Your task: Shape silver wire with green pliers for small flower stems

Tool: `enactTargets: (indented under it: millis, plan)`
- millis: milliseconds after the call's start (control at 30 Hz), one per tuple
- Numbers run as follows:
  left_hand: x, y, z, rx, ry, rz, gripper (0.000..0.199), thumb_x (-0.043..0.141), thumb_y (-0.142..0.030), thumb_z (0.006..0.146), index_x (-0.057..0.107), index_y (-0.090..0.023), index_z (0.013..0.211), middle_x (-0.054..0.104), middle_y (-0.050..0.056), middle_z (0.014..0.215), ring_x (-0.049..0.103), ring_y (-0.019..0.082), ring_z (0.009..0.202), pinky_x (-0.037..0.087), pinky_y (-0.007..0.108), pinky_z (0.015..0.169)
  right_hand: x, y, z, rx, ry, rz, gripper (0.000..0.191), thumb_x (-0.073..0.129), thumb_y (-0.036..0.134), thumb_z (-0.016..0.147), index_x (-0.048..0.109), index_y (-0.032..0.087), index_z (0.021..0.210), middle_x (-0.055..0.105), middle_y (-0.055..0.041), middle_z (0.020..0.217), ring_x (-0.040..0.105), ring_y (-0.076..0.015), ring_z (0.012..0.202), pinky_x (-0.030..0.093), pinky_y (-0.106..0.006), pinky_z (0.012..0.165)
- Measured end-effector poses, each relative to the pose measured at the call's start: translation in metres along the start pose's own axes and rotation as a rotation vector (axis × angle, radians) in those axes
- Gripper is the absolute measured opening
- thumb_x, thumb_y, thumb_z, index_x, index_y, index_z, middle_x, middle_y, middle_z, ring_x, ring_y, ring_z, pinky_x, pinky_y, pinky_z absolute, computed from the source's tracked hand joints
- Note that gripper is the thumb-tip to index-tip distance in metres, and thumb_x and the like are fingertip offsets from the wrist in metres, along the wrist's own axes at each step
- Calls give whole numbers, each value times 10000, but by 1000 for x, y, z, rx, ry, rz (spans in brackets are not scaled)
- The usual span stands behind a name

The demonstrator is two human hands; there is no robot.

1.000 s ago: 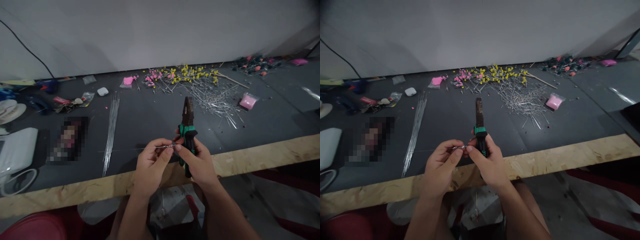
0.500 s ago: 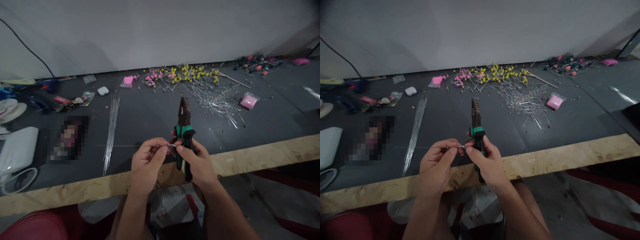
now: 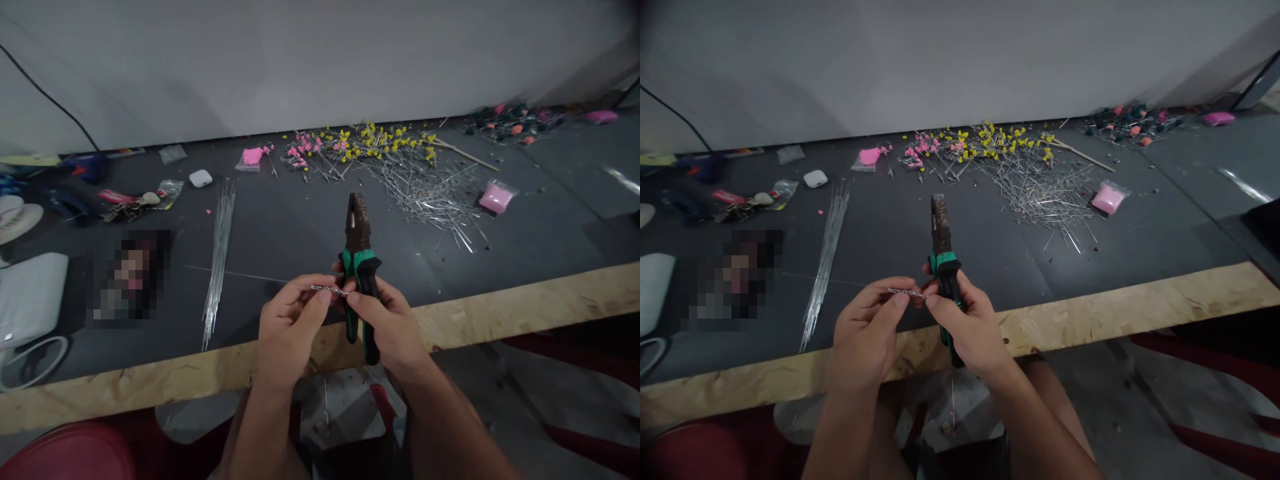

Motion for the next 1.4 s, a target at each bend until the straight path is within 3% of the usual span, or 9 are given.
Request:
enactTargets:
  millis: [133, 267, 433, 633, 767, 867, 1100, 1267, 1400]
  plan:
    - [0, 2, 1, 46, -6, 47, 109, 660, -208, 799, 736, -224, 876, 722, 14, 844, 663, 113, 751, 543, 205, 705, -3, -1, 2, -5, 15, 33, 41, 665, 278, 788, 678, 244, 771, 673, -8, 1090, 626, -166, 906, 474, -292, 835]
    - [2, -2, 1, 143, 36, 41, 147, 646, -166, 810, 738, -261, 874, 701, 0, 906, 657, 108, 818, 536, 194, 729, -2, 1, 2, -27, 56, 31, 25, 677, 270, 786, 700, 264, 795, 664, 0, 1083, 594, -183, 1041, 446, -286, 887]
    - [4, -8, 1, 211, 86, 139, 200, 630, -139, 821, 733, -294, 896, 692, -14, 930, 637, 98, 889, 513, 176, 782, -2, 0, 1, -16, 14, -18, 23, 687, 281, 787, 689, 262, 773, 658, 4, 1049, 579, -178, 1049, 419, -290, 906]
    - [2, 3, 5, 70, 78, 120, 136, 661, -224, 805, 705, -245, 932, 721, 8, 849, 677, 112, 764, 540, 201, 709, -11, -5, 7, 2, -21, -30, 68, 681, 300, 793, 681, 241, 760, 652, 1, 1058, 580, -159, 949, 422, -279, 845]
    - [1, 8, 7, 55, 51, 111, 102, 671, -250, 793, 696, -213, 885, 722, 14, 780, 686, 121, 729, 549, 210, 697, -19, -6, 11, 10, -38, -81, 77, 672, 316, 804, 673, 241, 822, 644, 8, 982, 561, -137, 851, 410, -273, 815]
    - [2, 12, 8, 40, 53, 110, 99, 681, -256, 782, 696, -205, 866, 723, 21, 778, 689, 125, 718, 554, 214, 687, -21, -3, 13, -4, -12, -134, 113, 660, 324, 809, 654, 220, 767, 632, 0, 1026, 549, -139, 867, 401, -270, 814]
    - [-15, 13, 21, 62, -155, -100, 89, 691, -234, 771, 685, -171, 833, 713, 23, 749, 678, 126, 672, 561, 246, 669, -23, 0, 14, 120, 42, -111, 118, 683, 324, 762, 655, 217, 803, 627, -14, 1062, 531, -115, 717, 434, -258, 711]
    - [-19, 6, 32, 98, -235, -216, 85, 710, -193, 742, 678, -167, 816, 725, 30, 766, 691, 145, 710, 567, 264, 679, -20, -4, 1, 276, 149, -129, 187, 684, 374, 759, 654, 219, 860, 616, -15, 860, 565, -169, 813, 429, -296, 798]
    - [-18, 2, 33, 111, -274, -226, 69, 703, -191, 746, 677, -171, 807, 722, 25, 766, 686, 139, 720, 565, 269, 696, -14, 2, -7, 234, 263, -196, 130, 673, 319, 764, 608, 208, 744, 574, -5, 874, 536, -176, 895, 373, -284, 860]
Point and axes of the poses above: each hand's wrist, its own z-axis towards the middle knuckle, its own x-axis out of the palm, y = z × x, the point moved 5 cm from there along z, towards the middle knuckle
